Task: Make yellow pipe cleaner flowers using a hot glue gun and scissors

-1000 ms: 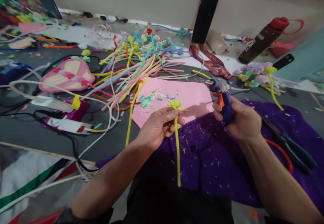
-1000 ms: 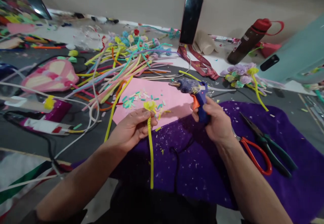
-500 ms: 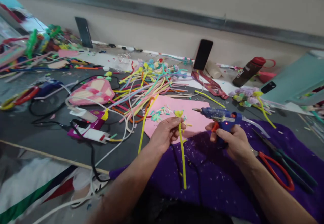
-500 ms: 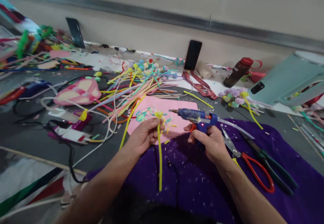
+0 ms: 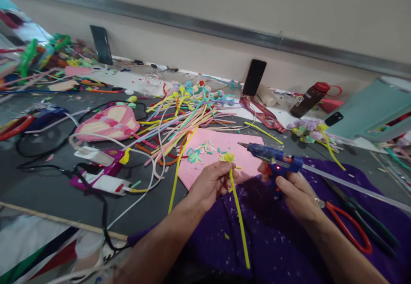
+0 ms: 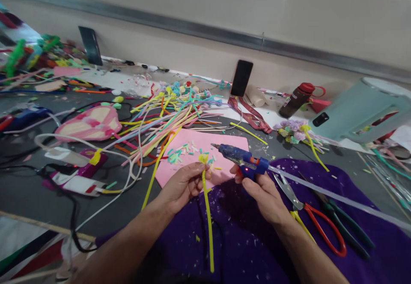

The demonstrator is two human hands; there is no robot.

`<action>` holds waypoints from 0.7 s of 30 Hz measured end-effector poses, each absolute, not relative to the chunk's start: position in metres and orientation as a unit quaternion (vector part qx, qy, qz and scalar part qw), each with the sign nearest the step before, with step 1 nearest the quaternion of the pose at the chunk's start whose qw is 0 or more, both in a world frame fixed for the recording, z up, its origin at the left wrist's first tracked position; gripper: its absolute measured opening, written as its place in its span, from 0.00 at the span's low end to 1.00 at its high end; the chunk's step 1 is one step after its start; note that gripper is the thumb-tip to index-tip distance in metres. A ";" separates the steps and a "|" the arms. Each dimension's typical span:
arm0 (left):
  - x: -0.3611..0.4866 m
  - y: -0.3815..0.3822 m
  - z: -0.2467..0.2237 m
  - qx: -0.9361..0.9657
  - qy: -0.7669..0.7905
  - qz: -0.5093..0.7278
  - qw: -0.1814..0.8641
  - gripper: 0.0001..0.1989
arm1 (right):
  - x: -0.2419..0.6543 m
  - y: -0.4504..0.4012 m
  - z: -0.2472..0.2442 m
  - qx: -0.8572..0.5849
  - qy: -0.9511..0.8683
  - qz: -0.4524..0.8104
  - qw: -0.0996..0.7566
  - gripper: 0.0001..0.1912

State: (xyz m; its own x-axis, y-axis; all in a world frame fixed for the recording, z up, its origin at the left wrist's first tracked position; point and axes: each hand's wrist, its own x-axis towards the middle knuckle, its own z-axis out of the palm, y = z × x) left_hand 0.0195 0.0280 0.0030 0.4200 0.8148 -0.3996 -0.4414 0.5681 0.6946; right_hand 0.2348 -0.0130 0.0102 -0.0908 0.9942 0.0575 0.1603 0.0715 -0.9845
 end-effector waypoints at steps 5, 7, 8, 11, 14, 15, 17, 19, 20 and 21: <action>0.018 0.027 0.005 0.235 0.372 0.407 0.800 0.09 | 0.238 -0.007 0.034 -0.498 -0.646 0.404 0.415 0.16; 0.015 0.028 0.005 0.236 0.365 0.429 0.792 0.09 | 0.233 -0.002 0.045 -0.478 -0.643 0.382 0.460 0.17; 0.014 0.028 0.005 0.238 0.360 0.442 0.786 0.08 | 0.230 -0.001 0.051 -0.467 -0.640 0.379 0.477 0.18; 0.013 0.030 0.006 0.255 0.358 0.452 0.776 0.09 | 0.218 -0.002 0.065 -0.434 -0.643 0.391 0.495 0.20; 0.018 0.031 0.012 0.242 0.375 0.470 0.762 0.08 | 0.213 -0.008 0.072 -0.407 -0.663 0.410 0.476 0.22; 0.021 0.032 0.016 0.229 0.372 0.479 0.761 0.08 | 0.214 -0.009 0.073 -0.402 -0.669 0.414 0.469 0.22; 0.029 0.035 0.026 0.214 0.345 0.485 0.774 0.08 | 0.219 -0.010 0.073 -0.396 -0.679 0.418 0.456 0.21; 0.038 0.037 0.034 0.208 0.307 0.487 0.790 0.08 | 0.226 -0.010 0.072 -0.399 -0.686 0.417 0.443 0.20; 0.042 0.039 0.037 0.207 0.290 0.490 0.796 0.08 | 0.229 -0.009 0.072 -0.404 -0.688 0.415 0.437 0.20; 0.046 0.041 0.039 0.207 0.279 0.493 0.797 0.08 | 0.232 -0.009 0.072 -0.409 -0.689 0.413 0.434 0.21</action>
State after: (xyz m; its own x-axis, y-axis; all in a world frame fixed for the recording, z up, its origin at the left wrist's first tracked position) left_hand 0.0457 0.0405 0.0387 0.3577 0.9022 -0.2410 -0.6708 0.4278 0.6058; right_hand 0.2321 -0.0094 0.0719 -0.2898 0.9214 0.2591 0.2048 0.3241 -0.9236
